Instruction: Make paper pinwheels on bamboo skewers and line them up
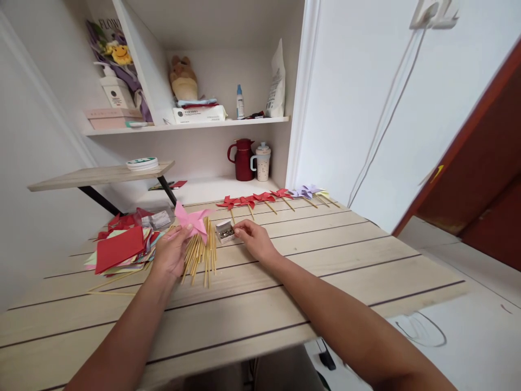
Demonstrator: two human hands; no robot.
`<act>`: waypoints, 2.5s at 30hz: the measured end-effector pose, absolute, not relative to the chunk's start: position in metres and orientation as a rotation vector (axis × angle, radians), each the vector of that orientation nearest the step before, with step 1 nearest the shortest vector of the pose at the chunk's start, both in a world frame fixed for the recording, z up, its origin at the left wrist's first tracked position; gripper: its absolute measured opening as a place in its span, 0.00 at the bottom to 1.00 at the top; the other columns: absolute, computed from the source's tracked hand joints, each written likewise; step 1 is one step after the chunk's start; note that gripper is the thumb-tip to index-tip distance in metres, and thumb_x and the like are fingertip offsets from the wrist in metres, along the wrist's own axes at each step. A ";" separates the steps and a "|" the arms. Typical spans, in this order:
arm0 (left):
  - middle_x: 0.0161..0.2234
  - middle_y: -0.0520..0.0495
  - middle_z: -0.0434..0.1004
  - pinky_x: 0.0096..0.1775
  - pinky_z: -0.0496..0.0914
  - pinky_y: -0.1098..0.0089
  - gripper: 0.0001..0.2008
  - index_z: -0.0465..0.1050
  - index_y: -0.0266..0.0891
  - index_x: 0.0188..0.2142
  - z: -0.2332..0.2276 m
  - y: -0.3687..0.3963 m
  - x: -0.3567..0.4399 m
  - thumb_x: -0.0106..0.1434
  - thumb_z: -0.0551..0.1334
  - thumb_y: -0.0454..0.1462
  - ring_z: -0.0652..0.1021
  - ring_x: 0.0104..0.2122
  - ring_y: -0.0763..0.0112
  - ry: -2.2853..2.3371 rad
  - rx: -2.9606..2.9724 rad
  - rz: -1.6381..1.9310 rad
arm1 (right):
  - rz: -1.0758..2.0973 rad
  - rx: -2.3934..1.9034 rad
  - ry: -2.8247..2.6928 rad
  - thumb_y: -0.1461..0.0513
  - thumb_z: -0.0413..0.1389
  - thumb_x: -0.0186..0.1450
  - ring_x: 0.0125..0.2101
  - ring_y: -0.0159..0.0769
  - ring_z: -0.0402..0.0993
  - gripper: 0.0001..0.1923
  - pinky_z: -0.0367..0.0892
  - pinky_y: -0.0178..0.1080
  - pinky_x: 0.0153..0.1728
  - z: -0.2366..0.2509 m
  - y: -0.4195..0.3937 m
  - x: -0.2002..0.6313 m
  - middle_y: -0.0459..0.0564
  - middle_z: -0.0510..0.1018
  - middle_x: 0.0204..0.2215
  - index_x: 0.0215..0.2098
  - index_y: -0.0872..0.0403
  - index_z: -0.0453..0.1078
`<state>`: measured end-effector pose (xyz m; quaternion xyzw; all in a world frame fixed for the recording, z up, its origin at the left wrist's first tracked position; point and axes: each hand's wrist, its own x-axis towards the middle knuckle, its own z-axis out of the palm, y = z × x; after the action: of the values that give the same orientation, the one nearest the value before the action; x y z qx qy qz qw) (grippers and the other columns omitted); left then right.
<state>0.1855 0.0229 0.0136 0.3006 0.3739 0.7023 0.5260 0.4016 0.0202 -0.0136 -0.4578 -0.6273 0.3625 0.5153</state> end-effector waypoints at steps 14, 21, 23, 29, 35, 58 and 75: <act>0.28 0.49 0.82 0.35 0.73 0.77 0.10 0.77 0.34 0.29 0.007 0.033 0.174 0.47 0.74 0.29 0.79 0.28 0.77 0.897 0.661 1.764 | 0.522 -1.305 -1.684 0.64 0.58 0.63 0.34 0.35 0.70 0.06 0.64 0.38 0.39 -0.016 0.027 0.403 0.48 0.74 0.35 0.36 0.52 0.78; 0.29 0.47 0.82 0.35 0.74 0.71 0.18 0.78 0.33 0.33 -0.008 0.035 0.181 0.41 0.78 0.34 0.79 0.28 0.72 0.933 0.703 1.720 | 0.218 -1.413 -1.916 0.65 0.59 0.65 0.32 0.34 0.69 0.07 0.62 0.36 0.35 -0.004 0.047 0.402 0.48 0.70 0.33 0.36 0.51 0.81; 0.29 0.47 0.82 0.36 0.73 0.71 0.19 0.78 0.34 0.33 -0.010 0.036 0.179 0.41 0.78 0.36 0.79 0.28 0.72 0.951 0.707 1.734 | 0.191 -1.411 -1.968 0.64 0.60 0.65 0.32 0.34 0.69 0.07 0.61 0.36 0.34 -0.001 0.050 0.400 0.48 0.71 0.34 0.36 0.51 0.82; 0.29 0.47 0.82 0.35 0.73 0.72 0.18 0.78 0.34 0.32 -0.014 0.039 0.175 0.42 0.77 0.36 0.79 0.28 0.72 1.006 0.720 1.765 | 0.134 -1.438 -2.085 0.63 0.60 0.65 0.35 0.36 0.71 0.08 0.61 0.36 0.33 0.003 0.060 0.389 0.50 0.73 0.36 0.36 0.49 0.83; 0.29 0.47 0.82 0.35 0.73 0.70 0.17 0.78 0.34 0.32 -0.014 0.038 0.178 0.42 0.76 0.37 0.79 0.28 0.71 1.017 0.730 1.779 | 0.094 -1.499 -2.159 0.61 0.61 0.64 0.35 0.37 0.72 0.08 0.59 0.36 0.29 -0.001 0.071 0.381 0.51 0.73 0.36 0.37 0.46 0.83; 0.28 0.47 0.81 0.35 0.73 0.69 0.20 0.79 0.34 0.32 -0.011 0.034 0.181 0.40 0.78 0.40 0.80 0.29 0.69 1.013 0.756 1.752 | 0.200 -1.388 -2.135 0.66 0.59 0.64 0.36 0.36 0.71 0.08 0.62 0.37 0.38 -0.002 0.070 0.382 0.51 0.74 0.39 0.33 0.52 0.81; 0.29 0.47 0.82 0.38 0.74 0.68 0.18 0.79 0.35 0.32 -0.009 0.032 0.185 0.41 0.77 0.38 0.80 0.31 0.68 1.012 0.767 1.748 | 0.871 -1.181 -1.972 0.60 0.60 0.59 0.34 0.37 0.76 0.07 0.68 0.36 0.35 0.000 0.047 0.410 0.49 0.81 0.34 0.30 0.54 0.78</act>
<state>0.1855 0.0319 -0.0091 0.3133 0.4130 0.7137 0.4711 0.4101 0.0473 0.0000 -0.4527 -0.7558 0.3337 0.3352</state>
